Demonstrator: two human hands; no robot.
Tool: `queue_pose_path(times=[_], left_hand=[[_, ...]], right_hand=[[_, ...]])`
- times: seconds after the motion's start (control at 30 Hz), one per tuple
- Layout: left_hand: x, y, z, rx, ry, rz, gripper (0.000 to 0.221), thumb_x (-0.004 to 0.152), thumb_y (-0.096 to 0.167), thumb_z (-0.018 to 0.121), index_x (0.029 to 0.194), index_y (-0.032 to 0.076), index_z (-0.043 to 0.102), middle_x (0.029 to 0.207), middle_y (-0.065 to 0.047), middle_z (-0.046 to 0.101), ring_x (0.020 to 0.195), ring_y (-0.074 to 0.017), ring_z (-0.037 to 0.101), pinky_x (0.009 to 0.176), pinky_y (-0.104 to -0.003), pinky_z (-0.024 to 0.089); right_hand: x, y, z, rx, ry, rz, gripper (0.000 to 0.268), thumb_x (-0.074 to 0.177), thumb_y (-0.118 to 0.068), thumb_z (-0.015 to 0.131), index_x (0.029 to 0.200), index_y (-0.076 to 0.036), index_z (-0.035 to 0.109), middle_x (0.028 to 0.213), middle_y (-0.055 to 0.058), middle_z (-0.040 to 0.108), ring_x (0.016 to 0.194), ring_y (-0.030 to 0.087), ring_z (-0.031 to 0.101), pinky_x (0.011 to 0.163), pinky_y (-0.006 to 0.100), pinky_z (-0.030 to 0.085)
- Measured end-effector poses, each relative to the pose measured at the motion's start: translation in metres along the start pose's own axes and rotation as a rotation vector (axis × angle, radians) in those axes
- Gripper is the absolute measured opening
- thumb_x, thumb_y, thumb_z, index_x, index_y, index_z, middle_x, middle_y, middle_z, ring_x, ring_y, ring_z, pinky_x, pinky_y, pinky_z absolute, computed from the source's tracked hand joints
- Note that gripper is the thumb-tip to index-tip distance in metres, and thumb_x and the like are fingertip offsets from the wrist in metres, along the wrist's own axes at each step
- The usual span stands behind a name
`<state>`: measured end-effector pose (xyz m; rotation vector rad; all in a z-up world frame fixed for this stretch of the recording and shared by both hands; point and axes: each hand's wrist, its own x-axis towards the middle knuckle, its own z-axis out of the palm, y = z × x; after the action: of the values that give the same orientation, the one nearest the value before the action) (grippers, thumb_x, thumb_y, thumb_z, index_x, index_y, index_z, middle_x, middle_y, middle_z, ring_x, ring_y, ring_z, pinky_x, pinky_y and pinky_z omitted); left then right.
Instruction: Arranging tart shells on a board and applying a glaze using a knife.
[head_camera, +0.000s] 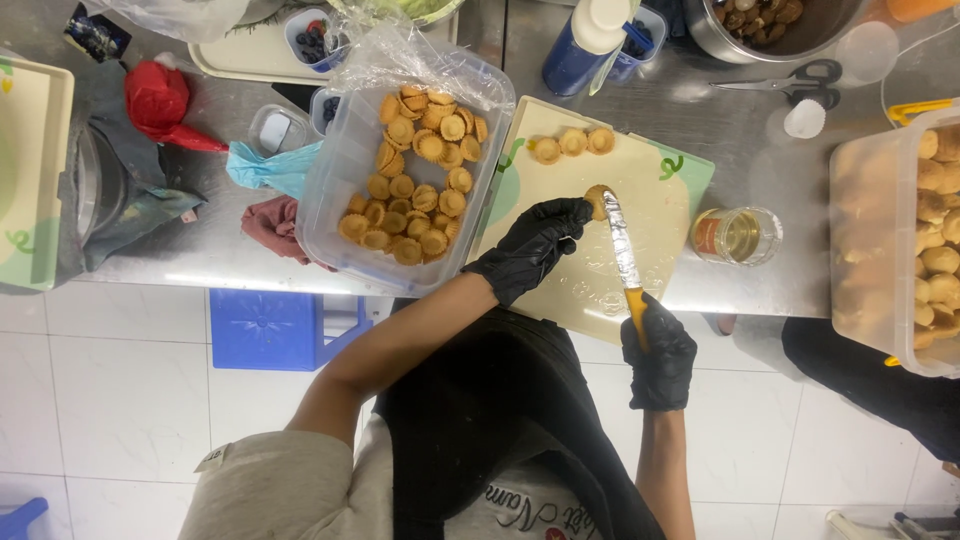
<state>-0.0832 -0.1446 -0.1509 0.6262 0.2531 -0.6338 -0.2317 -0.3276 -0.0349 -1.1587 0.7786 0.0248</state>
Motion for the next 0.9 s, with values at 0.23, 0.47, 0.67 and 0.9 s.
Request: queue_pose_path(times=[0.23,0.47,0.67,0.9], left_hand=[[0.003,-0.010,-0.003,0.002,0.191,-0.010,0.018,0.095,0.014,0.073,0.111,0.007,0.073,0.093,0.001,0.069,0.079,-0.0090,0.058,0.069,-0.026,0.048],[0.003,-0.026,-0.025,0.255,0.149,0.111,0.023,0.092,0.012,0.072,0.115,0.007,0.076,0.092,0.002,0.069,0.072,-0.0102,0.054,0.065,-0.026,0.046],[0.016,-0.004,-0.068,1.559,0.482,1.062,0.023,0.096,0.018,0.070,0.118,0.013,0.075,0.084,-0.007,0.063,0.079,-0.0226,0.062,0.070,-0.035,0.050],[0.068,-0.007,-0.095,1.743,0.635,0.657,0.020,0.106,0.024,0.063,0.095,0.007,0.064,0.082,-0.014,0.062,0.079,-0.0342,0.061,0.072,-0.046,0.050]], right_hand=[[0.004,0.011,0.011,-0.330,-0.034,-0.244,0.038,0.102,-0.029,0.067,0.129,-0.004,0.069,0.076,0.006,0.066,0.054,0.008,0.052,0.046,0.020,0.040],[0.017,0.030,0.003,-0.118,0.065,-0.100,0.048,0.097,-0.039,0.070,0.127,-0.002,0.067,0.077,0.006,0.067,0.051,0.008,0.051,0.043,0.021,0.039],[0.017,0.033,-0.003,-0.341,0.088,-0.150,0.047,0.102,-0.044,0.064,0.126,-0.004,0.069,0.077,0.004,0.066,0.053,0.006,0.051,0.045,0.020,0.040],[0.019,0.046,-0.016,-0.237,0.091,-0.135,0.042,0.100,-0.037,0.066,0.129,-0.007,0.068,0.077,0.005,0.067,0.051,0.007,0.049,0.044,0.021,0.039]])
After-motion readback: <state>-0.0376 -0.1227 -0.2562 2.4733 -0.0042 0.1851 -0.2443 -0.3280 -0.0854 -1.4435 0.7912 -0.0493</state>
